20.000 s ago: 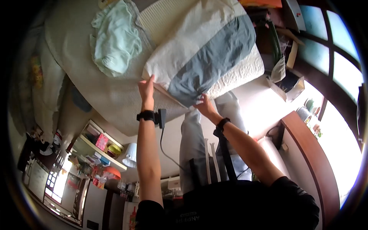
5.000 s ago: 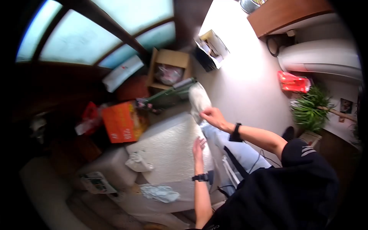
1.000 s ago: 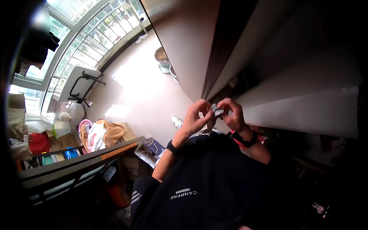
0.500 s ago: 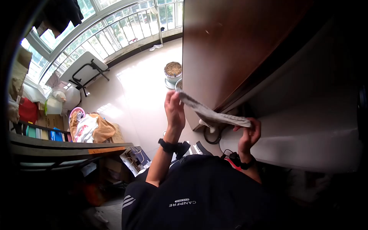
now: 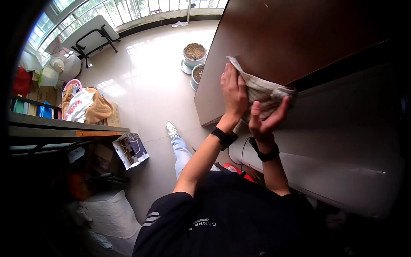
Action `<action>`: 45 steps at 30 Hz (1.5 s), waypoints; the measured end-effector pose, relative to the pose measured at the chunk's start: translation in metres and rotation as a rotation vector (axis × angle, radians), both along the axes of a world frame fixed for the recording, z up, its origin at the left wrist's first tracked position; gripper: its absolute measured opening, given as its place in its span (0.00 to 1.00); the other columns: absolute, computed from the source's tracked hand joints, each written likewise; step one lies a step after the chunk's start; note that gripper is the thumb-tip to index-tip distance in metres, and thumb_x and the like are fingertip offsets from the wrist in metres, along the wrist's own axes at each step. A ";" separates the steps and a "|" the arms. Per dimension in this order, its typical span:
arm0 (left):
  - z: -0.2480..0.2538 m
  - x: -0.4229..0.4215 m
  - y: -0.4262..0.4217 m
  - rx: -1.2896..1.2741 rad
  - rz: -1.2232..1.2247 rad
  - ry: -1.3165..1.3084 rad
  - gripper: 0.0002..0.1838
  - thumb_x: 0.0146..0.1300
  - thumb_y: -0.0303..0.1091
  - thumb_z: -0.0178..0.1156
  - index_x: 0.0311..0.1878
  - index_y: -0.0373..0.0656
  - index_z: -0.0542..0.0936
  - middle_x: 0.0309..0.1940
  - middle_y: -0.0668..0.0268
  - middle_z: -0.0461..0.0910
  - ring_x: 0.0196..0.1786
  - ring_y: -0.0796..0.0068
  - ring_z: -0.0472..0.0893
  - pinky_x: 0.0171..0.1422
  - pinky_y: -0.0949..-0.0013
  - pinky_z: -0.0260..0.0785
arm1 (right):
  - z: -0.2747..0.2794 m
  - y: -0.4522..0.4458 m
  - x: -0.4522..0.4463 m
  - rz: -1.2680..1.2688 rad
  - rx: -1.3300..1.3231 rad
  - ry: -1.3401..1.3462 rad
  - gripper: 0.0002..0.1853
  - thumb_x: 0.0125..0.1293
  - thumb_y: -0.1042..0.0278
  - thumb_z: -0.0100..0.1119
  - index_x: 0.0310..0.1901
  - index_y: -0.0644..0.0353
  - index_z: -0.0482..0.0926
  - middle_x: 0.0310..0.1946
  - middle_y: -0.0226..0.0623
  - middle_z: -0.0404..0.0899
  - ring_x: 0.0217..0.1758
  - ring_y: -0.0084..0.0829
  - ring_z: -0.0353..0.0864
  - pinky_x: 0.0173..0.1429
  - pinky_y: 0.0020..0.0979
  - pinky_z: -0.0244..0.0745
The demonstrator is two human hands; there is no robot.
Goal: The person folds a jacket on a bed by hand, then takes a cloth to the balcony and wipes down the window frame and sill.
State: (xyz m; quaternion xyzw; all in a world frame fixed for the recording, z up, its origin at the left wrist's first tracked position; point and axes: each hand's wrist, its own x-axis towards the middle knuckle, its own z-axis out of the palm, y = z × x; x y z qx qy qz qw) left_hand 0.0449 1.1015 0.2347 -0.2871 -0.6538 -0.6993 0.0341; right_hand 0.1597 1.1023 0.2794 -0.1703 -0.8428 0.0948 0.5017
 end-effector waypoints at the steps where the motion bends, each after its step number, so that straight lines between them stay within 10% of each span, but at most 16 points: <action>1: -0.009 -0.004 -0.002 -0.065 0.001 -0.044 0.28 0.73 0.40 0.41 0.68 0.31 0.66 0.70 0.47 0.65 0.74 0.48 0.60 0.78 0.52 0.46 | -0.014 0.003 0.004 -0.022 0.066 -0.108 0.43 0.64 0.67 0.64 0.72 0.75 0.47 0.69 0.62 0.56 0.72 0.50 0.60 0.76 0.44 0.52; 6: -0.068 -0.031 -0.002 -0.227 -0.076 -0.139 0.27 0.73 0.41 0.42 0.67 0.32 0.68 0.68 0.46 0.67 0.74 0.50 0.61 0.77 0.53 0.49 | -0.073 -0.002 0.003 0.004 0.124 -0.233 0.44 0.58 0.67 0.69 0.71 0.70 0.54 0.55 0.63 0.72 0.57 0.61 0.75 0.65 0.49 0.68; 10: -0.057 -0.031 0.001 -0.084 -0.173 -0.233 0.28 0.72 0.39 0.43 0.69 0.31 0.64 0.71 0.45 0.62 0.76 0.48 0.56 0.79 0.56 0.46 | -0.071 -0.013 0.019 0.085 -0.077 -0.270 0.48 0.59 0.67 0.68 0.73 0.72 0.46 0.66 0.66 0.61 0.69 0.60 0.64 0.73 0.48 0.59; 11: -0.048 -0.030 0.005 -0.018 -0.197 -0.225 0.29 0.72 0.38 0.43 0.72 0.31 0.61 0.73 0.44 0.58 0.78 0.49 0.53 0.80 0.58 0.44 | -0.070 -0.008 0.025 0.123 -0.138 -0.312 0.53 0.61 0.66 0.67 0.74 0.74 0.36 0.74 0.67 0.40 0.79 0.57 0.41 0.80 0.45 0.37; 14: 0.054 -0.038 0.010 0.226 -0.438 -0.062 0.38 0.75 0.49 0.39 0.78 0.37 0.41 0.79 0.51 0.37 0.81 0.56 0.37 0.82 0.61 0.32 | 0.009 -0.007 0.010 0.116 -0.229 -0.149 0.55 0.61 0.67 0.64 0.75 0.70 0.30 0.75 0.64 0.30 0.80 0.56 0.36 0.80 0.47 0.36; 17: 0.160 -0.039 0.015 0.256 -0.372 0.292 0.38 0.73 0.47 0.43 0.78 0.37 0.44 0.80 0.51 0.35 0.81 0.54 0.37 0.82 0.57 0.30 | 0.090 0.003 -0.013 0.063 -0.120 0.028 0.54 0.64 0.61 0.60 0.75 0.66 0.27 0.75 0.64 0.27 0.79 0.55 0.38 0.79 0.49 0.36; 21: 0.169 -0.041 0.026 0.353 -0.404 0.257 0.37 0.73 0.45 0.44 0.78 0.38 0.45 0.80 0.51 0.35 0.81 0.54 0.39 0.82 0.57 0.32 | 0.125 0.008 -0.029 -0.067 0.023 0.085 0.46 0.68 0.60 0.52 0.74 0.73 0.34 0.74 0.68 0.34 0.79 0.60 0.39 0.79 0.50 0.38; 27: 0.178 -0.033 0.036 0.402 -0.520 0.242 0.36 0.74 0.43 0.44 0.78 0.38 0.47 0.79 0.51 0.37 0.80 0.55 0.43 0.81 0.57 0.35 | -0.015 0.030 -0.033 -0.361 0.360 -0.094 0.38 0.62 0.59 0.51 0.67 0.80 0.55 0.61 0.74 0.60 0.61 0.71 0.63 0.67 0.62 0.57; 31: 0.154 -0.011 0.023 0.364 -0.502 0.222 0.35 0.75 0.43 0.44 0.78 0.39 0.48 0.79 0.52 0.39 0.79 0.56 0.46 0.81 0.58 0.38 | -0.059 0.009 -0.027 -0.160 -0.089 -0.100 0.32 0.59 0.61 0.55 0.61 0.75 0.63 0.55 0.72 0.65 0.57 0.71 0.66 0.62 0.66 0.59; 38: 0.066 0.018 -0.022 0.167 -0.417 0.200 0.33 0.76 0.42 0.44 0.77 0.39 0.49 0.78 0.54 0.43 0.77 0.59 0.52 0.79 0.59 0.44 | -0.015 0.007 -0.008 0.130 -0.271 -0.103 0.21 0.56 0.69 0.61 0.50 0.68 0.69 0.42 0.57 0.76 0.42 0.60 0.74 0.48 0.52 0.71; 42: 0.092 0.014 -0.019 0.269 -0.544 -0.075 0.31 0.78 0.45 0.39 0.76 0.38 0.51 0.78 0.55 0.46 0.75 0.60 0.58 0.78 0.60 0.48 | 0.101 0.017 -0.006 0.079 -0.133 -0.105 0.27 0.62 0.60 0.61 0.59 0.67 0.69 0.55 0.57 0.73 0.59 0.56 0.73 0.60 0.52 0.70; 45: 0.151 -0.027 -0.016 0.155 -0.233 0.933 0.30 0.78 0.43 0.40 0.77 0.45 0.49 0.78 0.49 0.43 0.76 0.47 0.54 0.78 0.50 0.47 | 0.159 0.022 -0.012 0.106 -0.036 0.131 0.40 0.63 0.43 0.58 0.69 0.62 0.63 0.68 0.56 0.63 0.71 0.54 0.63 0.72 0.56 0.58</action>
